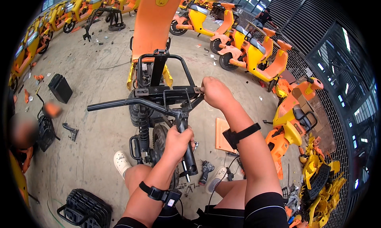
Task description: The person assembles the handlebar of an electric scooter. They use a manual wrench to tighten bolts on the handlebar stem and then switch to a cordless impact driver to secure the handlebar clamps. The person works on a single scooter in a workshop filled with other scooters.
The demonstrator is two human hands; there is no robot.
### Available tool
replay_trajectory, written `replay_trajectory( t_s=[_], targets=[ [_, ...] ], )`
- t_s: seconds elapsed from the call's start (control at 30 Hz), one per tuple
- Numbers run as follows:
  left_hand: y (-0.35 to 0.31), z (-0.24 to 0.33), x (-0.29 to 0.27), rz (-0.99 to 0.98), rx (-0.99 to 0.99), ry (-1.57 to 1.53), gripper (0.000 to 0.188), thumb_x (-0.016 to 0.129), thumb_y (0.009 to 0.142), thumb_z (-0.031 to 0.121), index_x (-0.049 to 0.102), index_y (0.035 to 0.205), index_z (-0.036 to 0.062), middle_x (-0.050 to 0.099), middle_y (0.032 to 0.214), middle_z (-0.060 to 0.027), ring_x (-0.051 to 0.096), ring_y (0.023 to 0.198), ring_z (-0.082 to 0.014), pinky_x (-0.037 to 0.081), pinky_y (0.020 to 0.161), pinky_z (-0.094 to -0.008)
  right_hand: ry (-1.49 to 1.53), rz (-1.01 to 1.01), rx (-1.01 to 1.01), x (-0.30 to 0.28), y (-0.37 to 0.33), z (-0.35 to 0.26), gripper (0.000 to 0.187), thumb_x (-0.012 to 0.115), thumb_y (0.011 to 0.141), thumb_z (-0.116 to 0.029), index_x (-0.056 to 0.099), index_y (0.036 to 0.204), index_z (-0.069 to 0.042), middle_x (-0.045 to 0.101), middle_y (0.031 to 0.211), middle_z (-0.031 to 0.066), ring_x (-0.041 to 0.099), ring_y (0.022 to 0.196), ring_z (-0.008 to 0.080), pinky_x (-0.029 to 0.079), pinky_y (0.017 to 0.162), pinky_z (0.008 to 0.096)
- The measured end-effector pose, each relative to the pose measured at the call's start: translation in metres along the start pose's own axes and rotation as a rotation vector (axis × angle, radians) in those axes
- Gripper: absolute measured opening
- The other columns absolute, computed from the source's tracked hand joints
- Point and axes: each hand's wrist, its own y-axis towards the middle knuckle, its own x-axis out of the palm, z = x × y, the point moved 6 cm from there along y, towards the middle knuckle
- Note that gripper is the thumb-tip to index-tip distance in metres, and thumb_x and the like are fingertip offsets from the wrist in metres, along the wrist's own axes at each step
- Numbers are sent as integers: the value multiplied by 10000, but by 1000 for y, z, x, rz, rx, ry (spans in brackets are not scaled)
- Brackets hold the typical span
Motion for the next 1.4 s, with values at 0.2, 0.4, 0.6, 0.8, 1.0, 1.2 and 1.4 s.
replay_trajectory(
  t_s=[0.2,0.4,0.6,0.8,1.0,1.2,1.4],
  targets=[
    [0,2,-1,4,14,20,86,576,863,75,553,928,24,560,688,-45,568,507,-146,471,460,-301,-56,34,-36,1,1,-6,143,630,897,-110,553,901,11,631,921,219,599,928,417,472,804,495],
    [-2,2,-2,10,2,12,98,580,869,86,555,943,26,567,696,-51,572,523,-146,467,462,-298,-171,114,-106,2,-1,-15,148,634,870,-128,555,890,-5,625,899,208,610,901,408,485,780,496],
    [-5,5,2,37,1,28,114,587,867,83,556,955,17,575,713,-57,568,528,-143,465,480,-290,-238,148,-132,4,-3,-11,142,638,850,-140,566,898,-26,640,865,196,634,848,399,514,746,496],
    [-4,4,3,22,1,-29,85,591,883,81,552,918,14,575,684,-61,562,510,-155,474,487,-309,-219,95,-63,9,-1,-6,144,614,878,-164,568,929,-37,660,878,202,653,839,401,528,744,490],
    [-4,5,3,40,3,-25,66,577,881,72,542,902,20,565,679,-58,555,509,-154,473,483,-308,-166,76,-59,10,-4,-4,172,594,898,-171,551,955,-15,666,890,216,654,860,420,529,770,496],
    [-4,3,2,10,4,-14,85,582,877,79,537,931,31,554,686,-48,557,514,-143,471,439,-301,-141,-27,23,7,-2,-4,181,580,916,-173,550,966,-2,676,877,214,660,890,412,526,786,494],
    [-4,6,4,22,-1,-38,51,568,876,61,536,885,23,553,670,-62,553,504,-161,465,467,-311,-209,-24,-12,6,1,-4,172,576,906,-180,563,958,-16,685,882,204,667,861,402,529,770,495]
  ],
)
